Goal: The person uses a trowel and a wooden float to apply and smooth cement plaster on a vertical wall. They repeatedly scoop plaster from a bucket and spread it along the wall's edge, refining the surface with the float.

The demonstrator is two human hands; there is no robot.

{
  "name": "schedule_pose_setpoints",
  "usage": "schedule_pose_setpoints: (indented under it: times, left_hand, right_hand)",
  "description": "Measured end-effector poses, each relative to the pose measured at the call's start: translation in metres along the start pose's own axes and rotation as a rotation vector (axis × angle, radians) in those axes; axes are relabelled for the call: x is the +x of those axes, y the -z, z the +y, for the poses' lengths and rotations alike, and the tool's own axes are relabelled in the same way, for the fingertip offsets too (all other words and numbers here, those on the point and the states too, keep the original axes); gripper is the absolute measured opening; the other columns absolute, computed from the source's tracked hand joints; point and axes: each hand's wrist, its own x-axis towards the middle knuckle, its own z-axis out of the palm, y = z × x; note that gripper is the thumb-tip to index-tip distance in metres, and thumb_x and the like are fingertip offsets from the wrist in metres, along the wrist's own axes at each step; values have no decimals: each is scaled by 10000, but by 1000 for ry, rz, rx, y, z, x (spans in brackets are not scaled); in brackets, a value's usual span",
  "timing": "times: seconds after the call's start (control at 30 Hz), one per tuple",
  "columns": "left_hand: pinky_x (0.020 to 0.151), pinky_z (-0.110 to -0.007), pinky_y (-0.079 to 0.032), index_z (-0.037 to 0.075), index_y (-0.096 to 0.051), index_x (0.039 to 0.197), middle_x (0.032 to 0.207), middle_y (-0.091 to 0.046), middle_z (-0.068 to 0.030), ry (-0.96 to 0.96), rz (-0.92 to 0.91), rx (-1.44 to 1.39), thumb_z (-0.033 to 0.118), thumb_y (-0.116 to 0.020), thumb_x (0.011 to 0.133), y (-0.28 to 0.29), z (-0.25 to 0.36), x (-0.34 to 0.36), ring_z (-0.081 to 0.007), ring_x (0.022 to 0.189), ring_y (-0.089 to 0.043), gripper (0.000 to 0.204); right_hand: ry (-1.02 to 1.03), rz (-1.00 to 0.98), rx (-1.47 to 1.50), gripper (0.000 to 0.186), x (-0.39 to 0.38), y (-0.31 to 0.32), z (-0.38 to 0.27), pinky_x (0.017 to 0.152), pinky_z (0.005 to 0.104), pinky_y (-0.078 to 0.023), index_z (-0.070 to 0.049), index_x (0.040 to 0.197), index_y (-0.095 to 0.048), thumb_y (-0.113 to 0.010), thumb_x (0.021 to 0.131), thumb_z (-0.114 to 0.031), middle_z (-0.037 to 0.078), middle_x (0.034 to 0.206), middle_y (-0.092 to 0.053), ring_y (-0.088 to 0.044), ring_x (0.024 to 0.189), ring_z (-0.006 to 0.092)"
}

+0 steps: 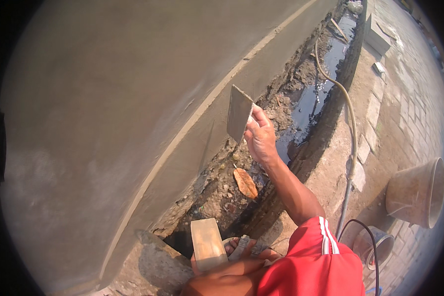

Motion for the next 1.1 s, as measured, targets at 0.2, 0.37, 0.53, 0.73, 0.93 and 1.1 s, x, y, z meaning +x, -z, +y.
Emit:
schedule_pose_setpoints:
  times: [0.2, 0.37, 0.53, 0.73, 0.93, 1.1]
  left_hand:
    - [975, -450, -411, -87, -401, 1227, 1104, -495, -236, -184, -2, 314, 481, -436, 854, -18, 1, -3, -313, 1046, -512, 680]
    - [1029, -522, -350, -36, -440, 1220, 1136, -481, -205, -109, -37, 66, 540, -405, 849, -25, -11, -15, -314, 1087, -483, 686]
    - [1029, -522, -350, -37, -442, 1217, 1132, -484, -203, -119, -48, 107, 536, -402, 851, -14, -4, -10, -314, 1088, -483, 681]
    - [1029, -522, -350, -38, -444, 1213, 1129, -487, -201, -131, -39, 125, 531, -398, 854, -12, -8, -9, -313, 1090, -483, 675]
    - [1029, -521, -351, -39, -446, 1210, 1125, -491, -200, -122, -29, 143, 525, -394, 857, -10, -12, -5, -312, 1091, -483, 668]
    - [1029, -521, -351, -40, -448, 1207, 1121, -494, -198, -118, -27, 147, 521, -391, 859, -10, -17, -5, -311, 1092, -483, 663]
  right_hand:
    - [-210, -31, 578, 320, -15, 42, 7, 878, 338, -507, -9, 1216, -472, -522, 909, -83, 101, 1143, -581, -594, 1017, 200]
    - [-249, -20, 651, 305, -3, 40, -8, 892, 359, -505, 7, 1189, -494, -519, 900, -85, 128, 1129, -593, -597, 1018, 237]
    - [-162, 6, 411, 385, 3, 38, -28, 904, 363, -490, -9, 1229, -463, -580, 880, -121, 112, 1177, -575, -580, 1058, 216]
    - [69, -138, -191, 304, 26, 41, -52, 873, 319, -466, -72, 1102, -497, -601, 828, 6, 43, 1042, -582, -565, 982, 135]
    - [849, -402, -1485, 262, 69, 47, -80, 949, 409, -408, -29, 955, -563, -536, 725, 92, 125, 1065, -564, -499, 1109, 332]
    - [962, -480, -1536, 265, 110, 37, -90, 960, 440, -401, -42, 936, -568, -529, 719, 104, 123, 1085, -555, -464, 1141, 346]
